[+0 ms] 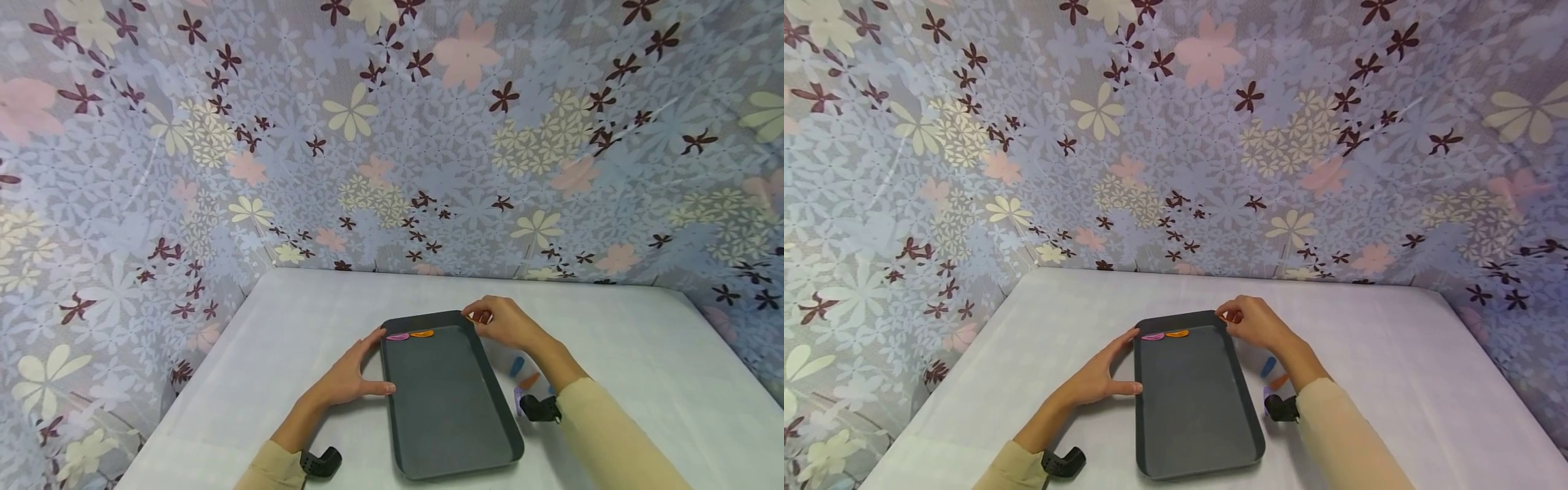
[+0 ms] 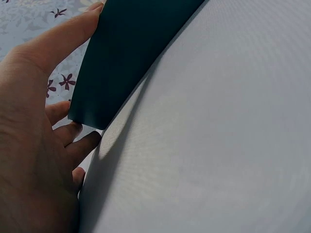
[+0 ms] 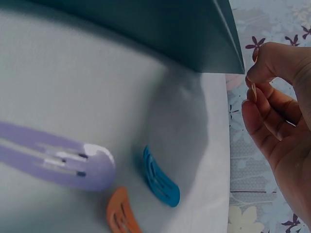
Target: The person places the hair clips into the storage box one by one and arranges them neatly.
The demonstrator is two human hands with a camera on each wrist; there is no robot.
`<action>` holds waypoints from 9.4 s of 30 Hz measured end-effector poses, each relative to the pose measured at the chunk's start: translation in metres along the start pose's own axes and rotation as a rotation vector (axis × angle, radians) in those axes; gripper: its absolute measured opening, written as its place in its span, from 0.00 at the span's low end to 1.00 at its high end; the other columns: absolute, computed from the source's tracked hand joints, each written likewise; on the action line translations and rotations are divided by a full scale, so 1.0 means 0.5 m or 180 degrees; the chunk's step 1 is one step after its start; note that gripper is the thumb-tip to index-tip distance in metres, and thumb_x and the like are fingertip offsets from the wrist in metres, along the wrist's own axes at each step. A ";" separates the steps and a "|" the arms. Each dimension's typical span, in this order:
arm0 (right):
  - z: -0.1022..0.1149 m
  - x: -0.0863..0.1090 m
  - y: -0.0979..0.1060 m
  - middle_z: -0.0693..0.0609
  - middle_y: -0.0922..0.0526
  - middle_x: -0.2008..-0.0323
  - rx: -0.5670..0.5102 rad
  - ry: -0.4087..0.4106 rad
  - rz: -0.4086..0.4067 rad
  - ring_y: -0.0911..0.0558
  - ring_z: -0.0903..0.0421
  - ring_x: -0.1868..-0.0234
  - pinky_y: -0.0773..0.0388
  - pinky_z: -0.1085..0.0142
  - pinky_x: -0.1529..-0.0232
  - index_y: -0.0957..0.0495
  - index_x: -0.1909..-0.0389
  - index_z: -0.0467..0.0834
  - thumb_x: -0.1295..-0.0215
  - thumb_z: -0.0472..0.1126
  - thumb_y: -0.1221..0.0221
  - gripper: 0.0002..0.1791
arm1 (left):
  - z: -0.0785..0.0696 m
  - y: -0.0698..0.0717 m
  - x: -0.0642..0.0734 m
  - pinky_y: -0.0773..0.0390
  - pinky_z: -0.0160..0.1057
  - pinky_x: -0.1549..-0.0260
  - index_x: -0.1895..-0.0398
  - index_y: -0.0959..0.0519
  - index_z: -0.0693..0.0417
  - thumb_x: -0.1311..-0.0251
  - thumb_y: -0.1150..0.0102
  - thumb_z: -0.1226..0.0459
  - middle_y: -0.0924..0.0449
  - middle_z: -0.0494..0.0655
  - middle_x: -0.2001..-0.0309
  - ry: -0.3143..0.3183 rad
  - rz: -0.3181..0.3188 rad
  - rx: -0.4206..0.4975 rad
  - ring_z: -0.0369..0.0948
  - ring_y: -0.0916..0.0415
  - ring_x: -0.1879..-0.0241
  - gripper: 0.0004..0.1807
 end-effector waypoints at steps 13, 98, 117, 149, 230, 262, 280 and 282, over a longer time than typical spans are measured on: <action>0.031 -0.011 0.004 0.50 0.19 0.64 -0.0044 0.0043 0.0038 0.24 0.57 0.66 0.26 0.65 0.67 0.19 0.51 0.46 0.45 0.33 0.41 0.19 | 0.001 -0.001 0.001 0.45 0.59 0.33 0.27 0.52 0.28 0.61 0.32 0.35 0.51 0.34 0.26 -0.0049 0.0017 0.0040 0.44 0.52 0.26 0.57; 0.072 -0.052 -0.104 0.57 0.29 0.74 0.1327 0.0342 0.0219 0.35 0.58 0.72 0.39 0.64 0.70 0.17 0.64 0.51 0.46 0.31 0.40 0.13 | 0.011 -0.003 -0.004 0.47 0.61 0.33 0.28 0.52 0.25 0.60 0.33 0.35 0.50 0.34 0.26 0.0012 0.0025 -0.0031 0.48 0.55 0.25 0.55; 0.072 -0.052 -0.110 0.56 0.19 0.68 0.1481 0.0414 0.0002 0.20 0.57 0.64 0.21 0.61 0.61 0.14 0.63 0.50 0.45 0.32 0.37 0.11 | 0.003 0.001 -0.005 0.48 0.62 0.33 0.27 0.52 0.25 0.59 0.34 0.35 0.51 0.34 0.26 0.0025 0.0031 -0.0046 0.53 0.58 0.25 0.55; 0.068 -0.054 -0.114 0.57 0.18 0.68 0.1438 0.0512 -0.0283 0.19 0.57 0.65 0.21 0.62 0.65 0.13 0.66 0.49 0.45 0.30 0.39 0.12 | 0.006 0.003 -0.006 0.50 0.62 0.32 0.28 0.52 0.23 0.60 0.34 0.34 0.51 0.32 0.26 0.0053 -0.0008 -0.0048 0.52 0.58 0.25 0.55; -0.012 0.029 0.013 0.52 0.17 0.62 0.0058 -0.0174 -0.0092 0.21 0.59 0.65 0.26 0.66 0.70 0.18 0.54 0.45 0.38 0.38 0.41 0.12 | -0.009 0.002 -0.003 0.47 0.61 0.32 0.28 0.51 0.25 0.60 0.34 0.35 0.50 0.32 0.26 0.0114 0.0023 0.0012 0.46 0.55 0.26 0.55; -0.059 0.092 -0.005 0.52 0.17 0.61 0.0027 -0.0268 0.0334 0.21 0.60 0.62 0.24 0.67 0.63 0.18 0.56 0.46 0.39 0.36 0.40 0.11 | -0.005 0.005 0.000 0.45 0.60 0.33 0.27 0.51 0.27 0.60 0.33 0.35 0.50 0.33 0.27 0.0062 0.0027 0.0017 0.45 0.52 0.26 0.55; -0.076 0.129 -0.005 0.54 0.19 0.64 -0.0139 -0.0496 0.0475 0.23 0.62 0.64 0.24 0.69 0.65 0.19 0.55 0.48 0.40 0.38 0.39 0.12 | -0.005 0.005 0.000 0.45 0.59 0.33 0.27 0.51 0.28 0.59 0.34 0.35 0.50 0.33 0.26 0.0022 0.0042 -0.0038 0.45 0.52 0.26 0.55; -0.079 0.133 -0.002 0.55 0.19 0.64 -0.0078 -0.0450 0.0431 0.23 0.63 0.64 0.26 0.69 0.63 0.19 0.56 0.48 0.42 0.38 0.38 0.12 | -0.005 0.005 0.001 0.45 0.60 0.33 0.27 0.51 0.28 0.59 0.34 0.35 0.50 0.33 0.26 0.0019 0.0035 -0.0030 0.45 0.52 0.26 0.55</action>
Point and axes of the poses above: each hand's wrist, its own x-axis away from the middle knuckle, its own y-axis out of the back of the hand, z = x × y, the point moved 4 cm from there along -x, towards the middle knuckle
